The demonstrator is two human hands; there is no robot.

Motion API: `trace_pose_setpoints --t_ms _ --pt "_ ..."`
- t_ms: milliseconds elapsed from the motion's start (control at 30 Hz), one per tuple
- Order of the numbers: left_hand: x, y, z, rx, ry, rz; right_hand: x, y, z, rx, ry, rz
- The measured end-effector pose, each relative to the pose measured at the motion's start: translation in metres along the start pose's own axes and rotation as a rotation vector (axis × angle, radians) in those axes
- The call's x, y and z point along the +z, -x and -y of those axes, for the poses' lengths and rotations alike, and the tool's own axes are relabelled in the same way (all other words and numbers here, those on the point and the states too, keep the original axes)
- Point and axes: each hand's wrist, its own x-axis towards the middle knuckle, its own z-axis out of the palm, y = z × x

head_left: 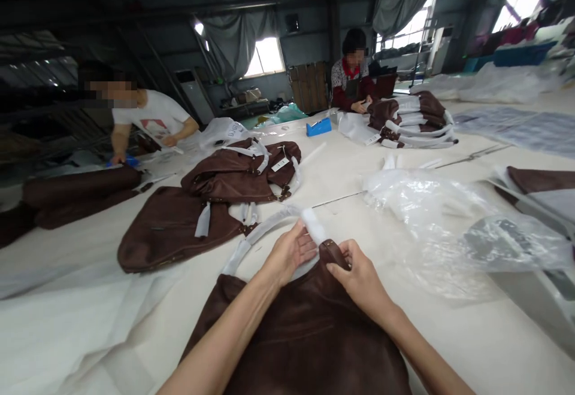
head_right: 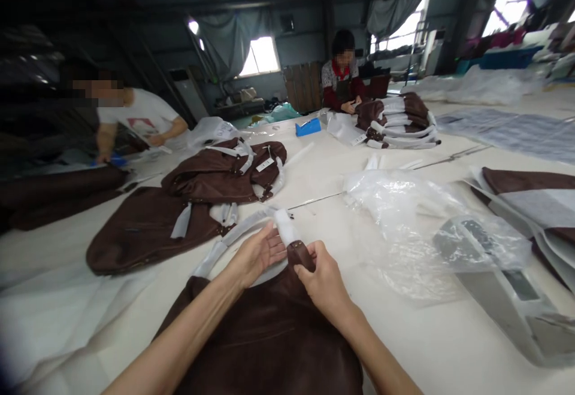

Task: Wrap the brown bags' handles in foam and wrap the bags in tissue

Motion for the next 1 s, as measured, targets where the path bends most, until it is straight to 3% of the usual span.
trace_pose_setpoints --t_ms 133,433,533,667,733,833,933,1000 --pt "0.018 -0.009 0.003 0.056 -0.037 -0.027 0.002 0.005 -0.001 -0.092 0.142 -0.028" --pt "0.021 -0.008 0.012 0.120 -0.137 -0.096 0.013 0.013 -0.007 -0.348 0.346 -0.129" --pt "0.023 -0.007 0.013 0.137 -0.180 -0.077 0.009 0.010 -0.008 -0.283 0.305 -0.112" --pt "0.014 0.006 0.006 0.140 -0.263 -0.033 -0.016 -0.006 -0.013 0.031 0.164 -0.128" --pt "0.001 0.021 -0.002 0.144 -0.322 -0.044 -0.033 -0.010 -0.018 0.142 0.154 -0.136" --pt "-0.032 0.062 -0.016 0.171 -0.456 -0.100 -0.056 0.001 -0.024 0.159 0.165 -0.122" --pt "-0.070 0.127 -0.015 0.270 -0.791 -0.173 -0.075 0.043 -0.025 0.161 0.096 -0.108" --pt "-0.093 0.173 0.003 0.326 -1.033 -0.156 -0.085 0.082 -0.025 0.197 0.065 -0.077"
